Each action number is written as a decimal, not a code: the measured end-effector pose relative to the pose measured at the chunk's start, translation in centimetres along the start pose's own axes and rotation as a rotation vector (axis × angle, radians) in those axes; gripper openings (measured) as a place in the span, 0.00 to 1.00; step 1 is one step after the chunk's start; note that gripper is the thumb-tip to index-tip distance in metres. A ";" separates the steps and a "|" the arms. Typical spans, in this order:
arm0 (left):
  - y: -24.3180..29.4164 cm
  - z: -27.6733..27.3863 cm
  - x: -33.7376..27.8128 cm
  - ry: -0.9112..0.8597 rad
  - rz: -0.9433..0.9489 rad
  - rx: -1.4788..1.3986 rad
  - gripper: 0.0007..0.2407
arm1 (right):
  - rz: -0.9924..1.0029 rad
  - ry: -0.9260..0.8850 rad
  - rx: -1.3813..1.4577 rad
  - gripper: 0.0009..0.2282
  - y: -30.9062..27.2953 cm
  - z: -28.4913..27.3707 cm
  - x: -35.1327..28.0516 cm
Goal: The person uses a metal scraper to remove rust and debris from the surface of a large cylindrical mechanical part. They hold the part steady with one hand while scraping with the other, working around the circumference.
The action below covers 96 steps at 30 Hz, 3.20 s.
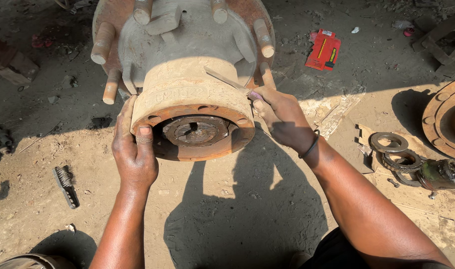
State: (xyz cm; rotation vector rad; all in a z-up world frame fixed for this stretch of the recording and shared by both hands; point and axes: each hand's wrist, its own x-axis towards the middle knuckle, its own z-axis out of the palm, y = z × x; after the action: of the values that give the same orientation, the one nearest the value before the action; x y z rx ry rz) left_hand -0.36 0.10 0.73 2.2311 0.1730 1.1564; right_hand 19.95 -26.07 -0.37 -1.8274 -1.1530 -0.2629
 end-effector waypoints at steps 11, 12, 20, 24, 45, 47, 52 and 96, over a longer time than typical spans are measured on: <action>0.0 0.1 0.0 -0.001 0.009 -0.010 0.26 | 0.136 0.151 0.083 0.09 1.6 4.0 0.0; 0.0 0.1 0.1 0.003 0.001 -0.010 0.26 | 0.135 0.158 0.087 0.09 1.7 3.9 0.1; 0.2 0.1 0.0 -0.015 -0.025 -0.021 0.26 | 0.153 0.155 0.159 0.10 1.2 4.3 0.2; 0.1 0.3 -0.1 0.005 0.015 -0.007 0.24 | 0.222 0.191 0.083 0.12 1.5 4.1 -0.5; 0.1 0.1 0.2 -0.014 -0.004 -0.024 0.25 | 0.330 0.173 -0.023 0.11 -0.8 2.5 0.2; 0.1 0.1 0.2 -0.014 -0.014 -0.035 0.25 | 0.256 0.161 -0.010 0.10 -1.1 3.0 0.0; 0.3 0.2 0.2 -0.011 0.011 -0.029 0.25 | 0.332 0.169 -0.054 0.10 -0.6 3.6 -1.0; -2.0 1.0 -1.8 0.017 -0.053 -0.048 0.28 | 0.303 0.080 -0.435 0.11 -0.3 2.2 -0.5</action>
State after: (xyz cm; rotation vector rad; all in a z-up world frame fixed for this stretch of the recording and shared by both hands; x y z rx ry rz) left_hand -0.42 0.61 -2.13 2.1628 0.2083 1.1396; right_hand 18.78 -24.56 -1.70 -2.3176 -0.7873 -0.4310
